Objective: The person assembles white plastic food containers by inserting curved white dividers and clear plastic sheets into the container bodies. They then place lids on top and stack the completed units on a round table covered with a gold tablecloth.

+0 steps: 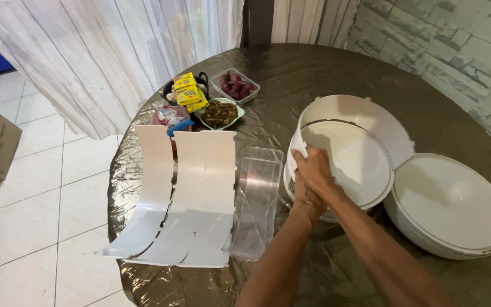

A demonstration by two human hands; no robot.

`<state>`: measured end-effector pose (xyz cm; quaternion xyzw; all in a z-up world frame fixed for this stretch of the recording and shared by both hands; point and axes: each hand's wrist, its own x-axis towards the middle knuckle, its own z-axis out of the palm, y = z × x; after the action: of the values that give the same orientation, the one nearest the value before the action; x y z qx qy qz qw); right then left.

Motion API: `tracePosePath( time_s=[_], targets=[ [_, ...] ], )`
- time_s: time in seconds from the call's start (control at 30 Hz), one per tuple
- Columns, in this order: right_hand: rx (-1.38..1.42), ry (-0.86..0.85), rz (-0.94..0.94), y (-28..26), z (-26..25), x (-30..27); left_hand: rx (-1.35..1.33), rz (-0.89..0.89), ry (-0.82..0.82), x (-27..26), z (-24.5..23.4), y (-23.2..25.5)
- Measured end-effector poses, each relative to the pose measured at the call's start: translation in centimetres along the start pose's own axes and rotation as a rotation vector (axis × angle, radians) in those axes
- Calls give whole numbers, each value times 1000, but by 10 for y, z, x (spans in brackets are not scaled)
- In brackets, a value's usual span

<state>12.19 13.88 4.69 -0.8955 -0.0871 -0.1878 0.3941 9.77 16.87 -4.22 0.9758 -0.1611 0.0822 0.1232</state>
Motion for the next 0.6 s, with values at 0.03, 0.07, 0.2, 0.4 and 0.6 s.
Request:
tracePosePath(
  time_s=[0.03, 0.07, 0.2, 0.4, 0.6],
  targets=[
    [-14, -22, -30, 1, -2, -4, 65, 23, -5, -1, -12, 1],
    [-31, -45, -60, 4, -8, -14, 127, 46, -10, -3, -20, 3],
    [-82, -118, 8, 8, -11, -9, 261, 49, -145, -3, -29, 11],
    [-95, -91, -89, 9, -7, -13, 86, 7, -165, 2, -5, 2],
    [-20, -226, 317, 8, 4, 14, 208, -4, -83, 4, -5, 9]
  ],
)
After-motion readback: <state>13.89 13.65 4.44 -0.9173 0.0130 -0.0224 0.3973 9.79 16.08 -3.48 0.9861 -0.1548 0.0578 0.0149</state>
